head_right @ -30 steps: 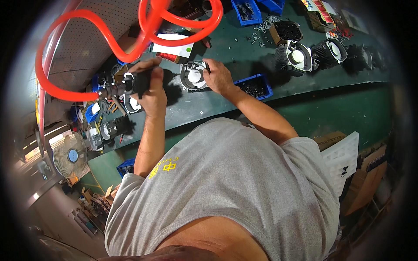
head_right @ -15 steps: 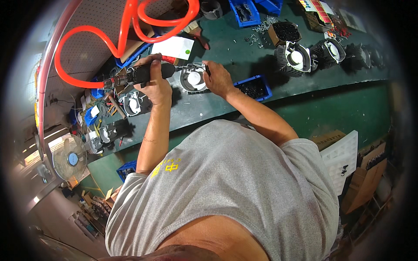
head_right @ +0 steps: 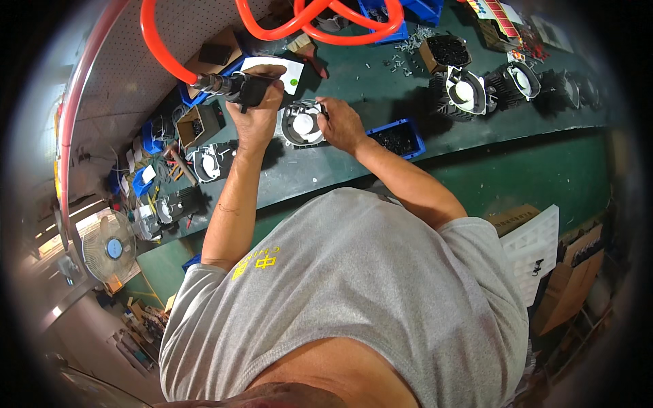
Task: The person assembles metal components on a workbench using a pneumatic screwdriver and a cordless drill. They insert screws into a circular metal housing, tighten them with the tools, and handle multiple similar housings and small parts on the table.
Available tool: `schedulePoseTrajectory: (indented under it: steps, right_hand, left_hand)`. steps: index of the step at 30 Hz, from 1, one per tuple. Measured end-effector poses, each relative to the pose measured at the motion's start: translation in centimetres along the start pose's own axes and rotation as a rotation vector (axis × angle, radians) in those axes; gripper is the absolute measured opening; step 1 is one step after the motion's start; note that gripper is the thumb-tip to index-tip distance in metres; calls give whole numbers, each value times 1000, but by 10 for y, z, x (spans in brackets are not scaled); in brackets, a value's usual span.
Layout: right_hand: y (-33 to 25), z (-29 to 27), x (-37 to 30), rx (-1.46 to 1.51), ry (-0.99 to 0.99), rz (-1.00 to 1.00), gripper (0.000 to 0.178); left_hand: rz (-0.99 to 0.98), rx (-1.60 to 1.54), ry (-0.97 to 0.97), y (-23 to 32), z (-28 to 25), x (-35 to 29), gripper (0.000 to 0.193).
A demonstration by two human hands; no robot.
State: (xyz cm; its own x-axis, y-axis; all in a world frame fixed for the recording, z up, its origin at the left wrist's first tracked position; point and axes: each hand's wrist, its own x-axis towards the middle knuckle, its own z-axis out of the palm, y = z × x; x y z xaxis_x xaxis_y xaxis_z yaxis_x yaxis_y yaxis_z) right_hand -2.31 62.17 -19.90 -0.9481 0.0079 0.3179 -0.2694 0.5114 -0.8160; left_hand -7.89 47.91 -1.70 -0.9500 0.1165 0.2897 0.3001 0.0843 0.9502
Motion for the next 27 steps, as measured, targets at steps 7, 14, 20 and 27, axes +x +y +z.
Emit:
schedulePoseTrajectory:
  steps: [7,14,20,27]
  right_hand:
    - [0,-2,-2,4,-31,12,39]
    - [4,0,0,20,18,-42,38]
    - [-7,-5,1,-8,-71,112,38]
    - [-9,-3,-1,-20,-47,95,38]
  left_hand:
    - [17,-87,42,-1,6,-2,8]
    - [1,-1,-11,-4,2,3,4]
    - [3,-62,-23,1,5,1,9]
    - [79,45,84,-6,3,4,2]
